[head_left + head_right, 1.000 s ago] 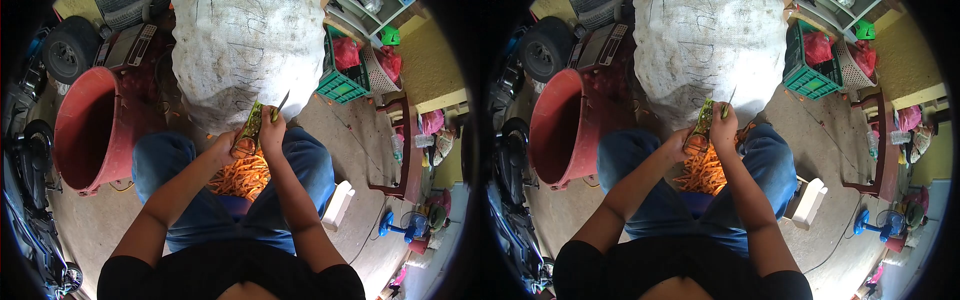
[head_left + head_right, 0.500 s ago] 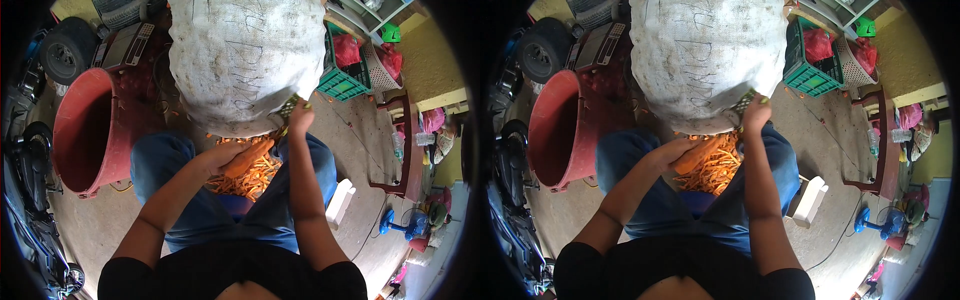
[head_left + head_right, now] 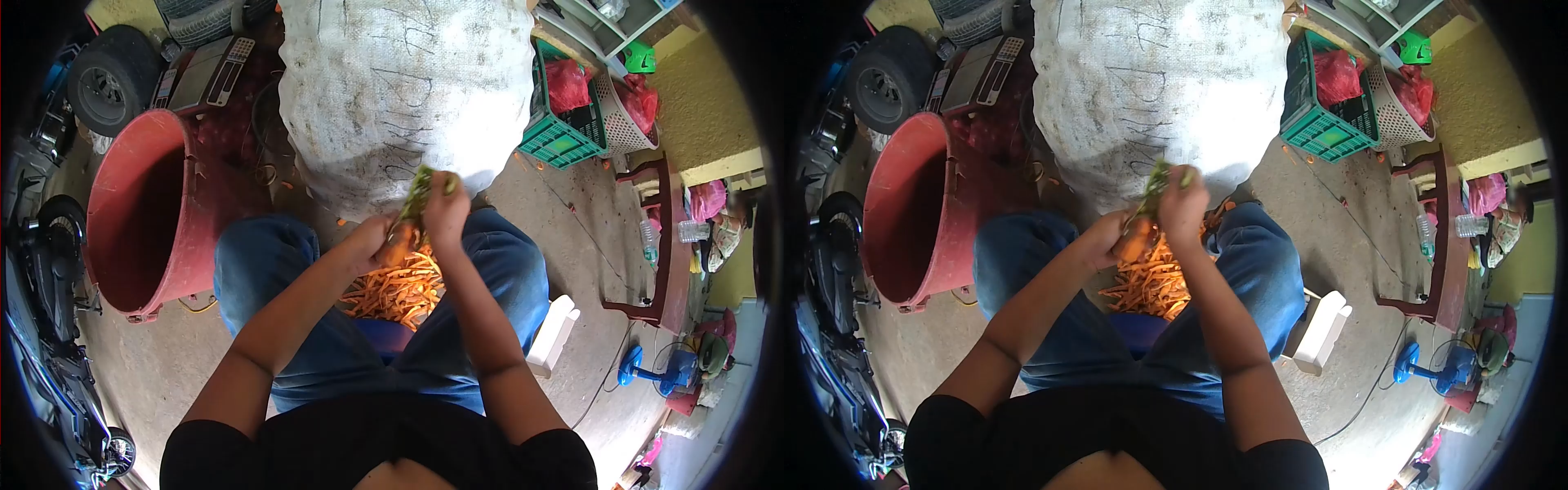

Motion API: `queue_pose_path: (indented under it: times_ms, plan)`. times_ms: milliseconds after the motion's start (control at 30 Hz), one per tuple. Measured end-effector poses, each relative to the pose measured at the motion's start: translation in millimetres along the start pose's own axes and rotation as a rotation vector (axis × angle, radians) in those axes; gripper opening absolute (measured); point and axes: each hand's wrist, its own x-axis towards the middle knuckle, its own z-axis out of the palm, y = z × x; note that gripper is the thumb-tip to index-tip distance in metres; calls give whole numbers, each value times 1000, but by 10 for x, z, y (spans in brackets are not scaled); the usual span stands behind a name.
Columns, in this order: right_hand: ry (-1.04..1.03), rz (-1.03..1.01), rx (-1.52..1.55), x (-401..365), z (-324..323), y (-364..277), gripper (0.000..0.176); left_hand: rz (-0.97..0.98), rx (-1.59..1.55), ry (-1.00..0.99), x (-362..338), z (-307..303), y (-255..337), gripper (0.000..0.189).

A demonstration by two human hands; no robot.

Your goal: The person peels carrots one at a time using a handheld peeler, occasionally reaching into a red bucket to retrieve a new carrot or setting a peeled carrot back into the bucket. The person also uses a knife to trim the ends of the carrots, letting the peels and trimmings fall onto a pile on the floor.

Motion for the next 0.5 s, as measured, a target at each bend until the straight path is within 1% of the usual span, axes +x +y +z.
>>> queue_pose_path:
  times_ms: [33,67,100,167,200,233,267,300,367,433,467,500]
  plan:
    - [69,29,-27,125,-46,94,23,-61,83,98,-112,209,39,38]
    - [170,41,-129,310,-118,242,23,-124,168,193,-205,366,80,39]
    - [272,53,-233,494,-217,396,23,-126,170,189,-270,438,117,39]
    - [296,244,-75,680,-393,572,23,-159,182,25,-364,497,183,39]
    - [275,176,-129,687,-428,562,23,-161,184,23,-336,460,188,39]
    - [277,173,-132,608,-410,397,23,-140,53,53,-257,392,180,39]
    - [179,205,53,458,-342,219,24,-117,-80,83,-178,322,164,38]
    - [76,236,239,303,-267,28,24,-111,-83,82,-105,239,133,38]
    - [-47,139,146,46,-138,-188,23,-66,-137,22,-18,96,89,37]
    - [-63,-10,147,-118,-32,-214,21,-51,-167,57,-58,189,125,37]
    - [-98,-57,122,-147,-22,-224,19,-35,-200,88,-65,227,129,37]
    - [-98,-56,121,-152,-20,-229,19,-36,-201,89,-63,230,117,37]
